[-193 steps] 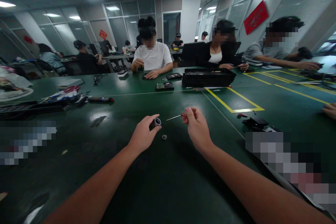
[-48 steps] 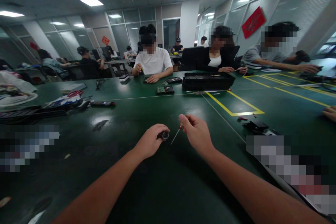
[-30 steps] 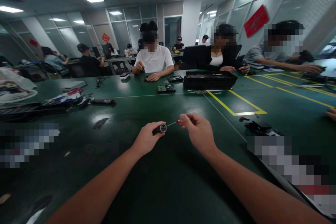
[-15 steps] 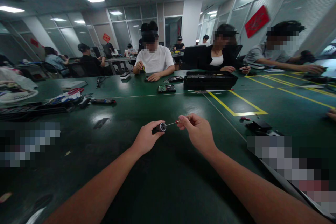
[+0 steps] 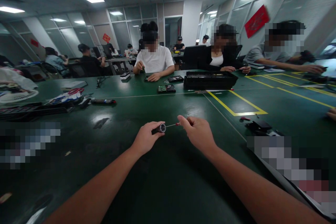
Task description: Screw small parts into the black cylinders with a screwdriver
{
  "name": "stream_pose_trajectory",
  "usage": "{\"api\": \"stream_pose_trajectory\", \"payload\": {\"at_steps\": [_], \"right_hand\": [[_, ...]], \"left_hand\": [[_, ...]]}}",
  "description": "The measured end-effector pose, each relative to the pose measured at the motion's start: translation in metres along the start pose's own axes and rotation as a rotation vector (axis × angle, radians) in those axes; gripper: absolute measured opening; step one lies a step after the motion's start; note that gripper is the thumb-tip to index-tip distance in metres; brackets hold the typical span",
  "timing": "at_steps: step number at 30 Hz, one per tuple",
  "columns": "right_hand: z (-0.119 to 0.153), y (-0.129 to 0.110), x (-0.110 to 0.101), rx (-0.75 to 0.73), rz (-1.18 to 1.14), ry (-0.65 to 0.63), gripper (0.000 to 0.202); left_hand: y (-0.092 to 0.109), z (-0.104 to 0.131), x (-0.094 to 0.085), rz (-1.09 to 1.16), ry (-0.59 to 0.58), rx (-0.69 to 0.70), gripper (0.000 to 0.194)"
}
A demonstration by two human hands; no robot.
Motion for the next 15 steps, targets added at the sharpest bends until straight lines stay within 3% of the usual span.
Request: {"api": "stream_pose_trajectory", "payload": {"at_steps": [4, 9, 12, 15], "right_hand": [[0.0, -0.002, 0.0, -0.069, 0.01, -0.034, 0.043], [-0.001, -0.003, 0.002, -0.112, -0.124, -0.122, 0.014], [-0.002, -0.003, 0.002, -0.082, -0.089, -0.149, 0.022], [-0.003, -0.002, 0.002, -0.009, -0.032, -0.156, 0.047]], "left_hand": [[-0.003, 0.0, 0.0, -0.015, 0.003, -0.001, 0.043], [0.004, -0.001, 0.0, -0.071, -0.025, -0.01, 0.042], [0.007, -0.001, 0.001, -0.111, -0.052, -0.01, 0.041], [0.007, -0.001, 0.0, -0.104, -0.047, -0.013, 0.041]]}}
Point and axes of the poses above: each hand's wrist, its own z-axis away from the middle knuckle, its own x-axis out of the palm, y = z × x, the point moved 2 cm from there along -z, towards the middle knuckle, and after that the axes turned 6 degrees about x, right-handed, at the moved point
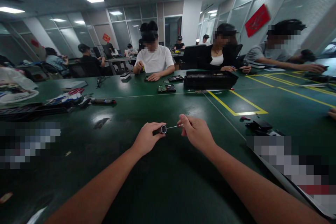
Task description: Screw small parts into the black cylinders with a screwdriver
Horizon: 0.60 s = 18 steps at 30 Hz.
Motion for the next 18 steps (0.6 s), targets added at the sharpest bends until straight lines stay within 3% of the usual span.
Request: {"api": "stream_pose_trajectory", "payload": {"at_steps": [2, 6, 13, 18], "right_hand": [[-0.0008, 0.0003, 0.0005, 0.017, 0.039, 0.009, 0.052], [-0.0013, 0.0004, 0.0024, -0.026, 0.041, 0.013, 0.038], [0.0047, -0.0032, 0.003, -0.064, -0.032, -0.101, 0.036], [0.0032, -0.0014, 0.0033, 0.007, -0.002, -0.11, 0.04]], "left_hand": [[-0.001, 0.0001, -0.0008, 0.011, 0.018, -0.006, 0.042], [-0.0013, 0.0005, -0.0016, 0.014, 0.028, -0.018, 0.043], [-0.0055, -0.0003, -0.0032, 0.044, 0.075, -0.044, 0.042], [-0.01, -0.0009, -0.0057, 0.053, 0.109, -0.038, 0.043]]}}
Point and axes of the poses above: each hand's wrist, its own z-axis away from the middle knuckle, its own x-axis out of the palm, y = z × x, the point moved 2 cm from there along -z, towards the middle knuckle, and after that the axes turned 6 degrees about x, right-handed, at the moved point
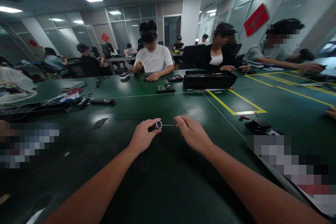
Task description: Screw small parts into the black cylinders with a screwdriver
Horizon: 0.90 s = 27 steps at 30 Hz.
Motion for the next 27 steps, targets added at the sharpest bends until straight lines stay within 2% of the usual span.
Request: {"api": "stream_pose_trajectory", "payload": {"at_steps": [2, 6, 12, 21, 27], "right_hand": [[-0.0031, 0.0022, 0.0005, 0.009, 0.017, 0.013, 0.044], [-0.0058, 0.0046, 0.0017, 0.01, -0.008, 0.019, 0.034], [0.0015, -0.0007, 0.0003, -0.06, -0.068, -0.016, 0.035], [-0.0023, 0.0041, 0.0019, 0.025, -0.04, 0.039, 0.036], [0.0018, 0.0012, 0.0028, -0.074, -0.102, -0.001, 0.031]], "left_hand": [[0.0006, -0.0002, 0.0, -0.006, -0.002, 0.007, 0.043], [0.0031, -0.0003, 0.0013, -0.061, -0.038, -0.003, 0.042], [0.0036, -0.0001, -0.0006, -0.08, -0.036, -0.002, 0.042], [0.0088, 0.0003, -0.001, -0.114, -0.057, -0.003, 0.041], [0.0046, 0.0002, -0.0034, -0.116, -0.033, 0.019, 0.04]]}}
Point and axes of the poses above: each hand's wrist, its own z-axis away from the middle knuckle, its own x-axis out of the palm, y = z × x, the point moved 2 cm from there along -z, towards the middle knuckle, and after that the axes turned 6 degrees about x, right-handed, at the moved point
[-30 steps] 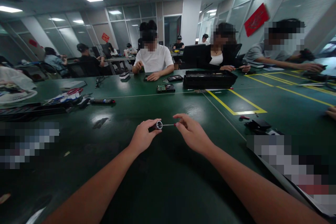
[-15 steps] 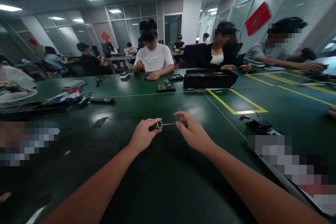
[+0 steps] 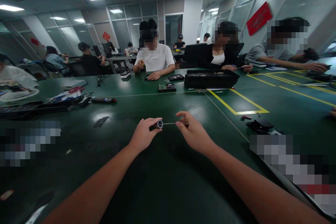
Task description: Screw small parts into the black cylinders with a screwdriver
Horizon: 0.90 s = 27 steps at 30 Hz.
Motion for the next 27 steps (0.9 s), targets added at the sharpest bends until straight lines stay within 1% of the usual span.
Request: {"api": "stream_pose_trajectory", "payload": {"at_steps": [3, 6, 11, 16, 19, 23, 25, 27], "right_hand": [[-0.0009, 0.0005, -0.0002, 0.04, 0.029, -0.003, 0.029], [-0.0046, 0.0039, -0.0009, 0.075, 0.08, 0.03, 0.035], [-0.0065, 0.0077, -0.0005, 0.029, 0.073, 0.047, 0.028], [-0.0014, 0.0031, 0.0008, -0.028, -0.004, 0.046, 0.024], [-0.001, 0.0021, 0.0002, -0.016, 0.004, 0.074, 0.023], [-0.0041, 0.0055, -0.002, 0.031, 0.034, 0.118, 0.035], [-0.0049, 0.007, -0.0024, 0.035, 0.049, 0.122, 0.032], [-0.0042, 0.007, -0.0017, 0.006, 0.042, 0.106, 0.028]], "left_hand": [[-0.0007, 0.0, 0.0005, -0.003, 0.0, 0.001, 0.04], [0.0011, 0.0001, 0.0019, 0.0, -0.011, 0.004, 0.04], [0.0032, -0.0005, 0.0022, -0.026, -0.044, 0.0, 0.037], [0.0035, 0.0003, 0.0014, -0.025, -0.035, 0.001, 0.039], [0.0053, 0.0017, 0.0026, -0.013, -0.061, 0.002, 0.039], [0.0067, 0.0025, 0.0045, -0.002, -0.08, 0.003, 0.039], [0.0067, 0.0022, 0.0043, -0.003, -0.07, 0.001, 0.039], [0.0065, 0.0018, 0.0034, -0.007, -0.056, -0.013, 0.039]]}}
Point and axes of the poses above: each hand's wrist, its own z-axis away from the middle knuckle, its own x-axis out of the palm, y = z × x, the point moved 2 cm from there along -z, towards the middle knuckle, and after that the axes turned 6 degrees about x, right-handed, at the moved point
